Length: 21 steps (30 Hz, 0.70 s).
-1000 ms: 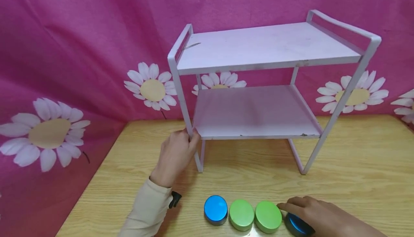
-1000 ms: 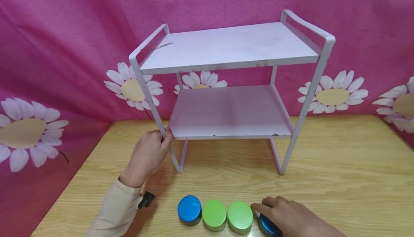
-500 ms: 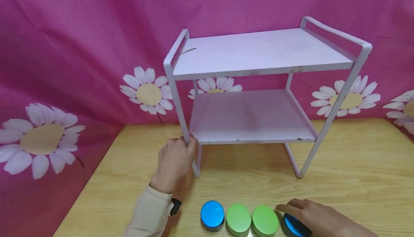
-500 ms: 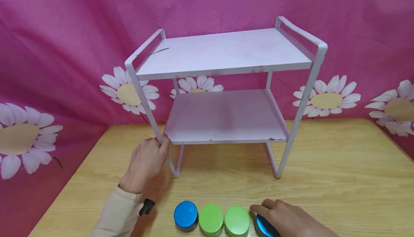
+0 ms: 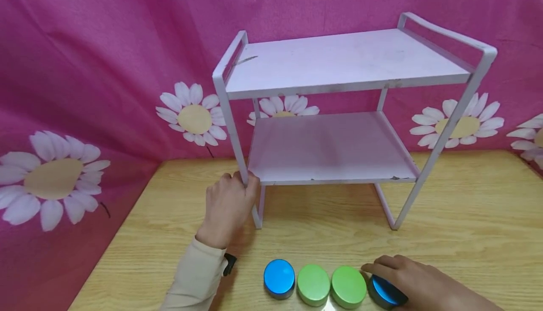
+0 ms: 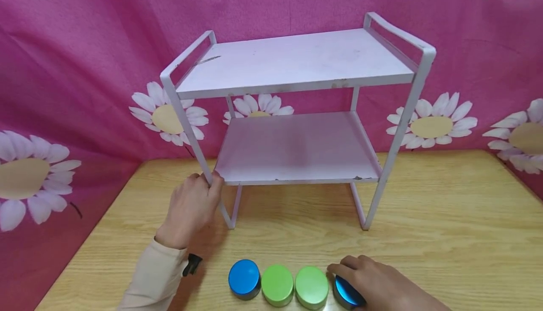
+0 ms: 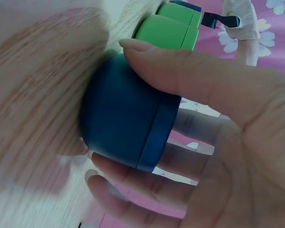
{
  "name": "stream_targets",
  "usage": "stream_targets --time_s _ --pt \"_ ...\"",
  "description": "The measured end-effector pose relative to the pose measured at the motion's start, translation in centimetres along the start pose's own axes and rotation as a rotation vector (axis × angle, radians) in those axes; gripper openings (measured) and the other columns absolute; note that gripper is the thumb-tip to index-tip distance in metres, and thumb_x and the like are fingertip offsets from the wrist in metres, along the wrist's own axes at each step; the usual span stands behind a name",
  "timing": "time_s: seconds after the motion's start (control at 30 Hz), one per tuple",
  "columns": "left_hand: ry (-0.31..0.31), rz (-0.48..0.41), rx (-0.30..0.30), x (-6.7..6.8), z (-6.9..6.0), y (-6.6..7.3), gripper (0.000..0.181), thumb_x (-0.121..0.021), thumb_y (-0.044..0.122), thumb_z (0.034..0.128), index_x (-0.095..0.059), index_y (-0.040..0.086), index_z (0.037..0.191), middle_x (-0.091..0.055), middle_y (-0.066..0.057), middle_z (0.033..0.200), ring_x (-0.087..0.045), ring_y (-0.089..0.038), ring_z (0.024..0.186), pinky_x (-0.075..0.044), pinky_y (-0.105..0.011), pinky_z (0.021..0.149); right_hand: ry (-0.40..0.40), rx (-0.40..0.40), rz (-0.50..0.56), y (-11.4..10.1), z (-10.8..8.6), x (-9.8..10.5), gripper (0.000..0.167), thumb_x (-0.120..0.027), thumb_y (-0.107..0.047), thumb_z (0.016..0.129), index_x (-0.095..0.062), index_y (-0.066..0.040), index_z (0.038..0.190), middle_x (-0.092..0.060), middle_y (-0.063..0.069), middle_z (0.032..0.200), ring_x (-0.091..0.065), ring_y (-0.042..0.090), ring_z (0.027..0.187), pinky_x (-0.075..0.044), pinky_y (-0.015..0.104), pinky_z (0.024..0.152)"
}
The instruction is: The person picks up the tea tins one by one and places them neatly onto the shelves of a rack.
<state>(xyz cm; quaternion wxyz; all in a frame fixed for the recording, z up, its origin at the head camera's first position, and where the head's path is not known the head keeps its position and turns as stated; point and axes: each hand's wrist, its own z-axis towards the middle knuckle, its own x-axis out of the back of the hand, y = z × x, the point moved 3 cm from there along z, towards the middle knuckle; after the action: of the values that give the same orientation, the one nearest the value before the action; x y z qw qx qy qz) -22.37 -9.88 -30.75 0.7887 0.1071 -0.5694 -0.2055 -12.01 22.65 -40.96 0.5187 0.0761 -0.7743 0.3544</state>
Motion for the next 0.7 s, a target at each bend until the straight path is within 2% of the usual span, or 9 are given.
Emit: stream_targets --time_s 0.1,0.2,0.37,0.53,0.7 --pt "0.026 0.057 -0.025 0.4 0.1 0.0 0.040 -0.040 0.034 0.0932 -0.051 0.008 0.065 -0.048 -0.006 0.061 -0.048 -0.025 0.055 -0.038 -0.039 0.050 -0.020 -0.028 0.009 -1.0 0.0 0.6 0.068 -0.080 -0.044 0.072 -0.057 -0.013 0.128 -0.058 0.004 0.116 -0.053 0.017 0.093 -0.055 0.036 0.069" --pt "0.020 0.097 -0.043 0.7 0.1 -0.1 0.038 -0.041 0.035 0.0930 -0.051 0.006 0.070 -0.049 -0.008 0.067 -0.048 -0.029 0.062 -0.039 -0.043 0.057 -0.015 -0.029 -0.018 -1.2 0.0 0.6 0.068 -0.079 -0.047 0.072 -0.058 -0.014 0.127 -0.058 0.003 0.114 -0.053 0.016 0.092 -0.054 0.034 0.069" --pt "-0.002 0.166 -0.119 1.1 0.3 -0.1 0.035 -0.040 0.035 0.0939 -0.048 0.006 0.076 -0.048 -0.011 0.083 -0.042 -0.031 0.078 -0.029 -0.045 0.071 0.007 0.003 -0.055 -1.2 0.0 0.4 0.068 -0.074 -0.054 0.074 -0.059 -0.014 0.127 -0.058 0.001 0.113 -0.052 0.013 0.092 -0.053 0.031 0.069" --pt "-0.025 0.131 -0.184 1.0 0.5 -0.3 0.035 -0.039 0.032 0.0957 -0.047 0.008 0.072 -0.048 -0.014 0.094 -0.038 -0.030 0.085 -0.024 -0.044 0.076 0.020 0.034 -0.067 -1.2 0.0 0.4 0.067 -0.071 -0.055 0.076 -0.059 -0.014 0.127 -0.058 0.001 0.114 -0.051 0.013 0.093 -0.053 0.029 0.069" --pt "0.003 0.051 -0.161 0.8 1.0 -0.4 0.043 -0.042 0.039 0.0954 -0.048 0.008 0.065 -0.048 -0.012 0.093 -0.039 -0.028 0.085 -0.023 -0.042 0.076 0.030 0.048 -0.063 -1.2 0.0 0.5 0.063 -0.071 -0.053 0.078 -0.058 -0.015 0.127 -0.056 0.000 0.114 -0.050 0.012 0.093 -0.052 0.027 0.069"
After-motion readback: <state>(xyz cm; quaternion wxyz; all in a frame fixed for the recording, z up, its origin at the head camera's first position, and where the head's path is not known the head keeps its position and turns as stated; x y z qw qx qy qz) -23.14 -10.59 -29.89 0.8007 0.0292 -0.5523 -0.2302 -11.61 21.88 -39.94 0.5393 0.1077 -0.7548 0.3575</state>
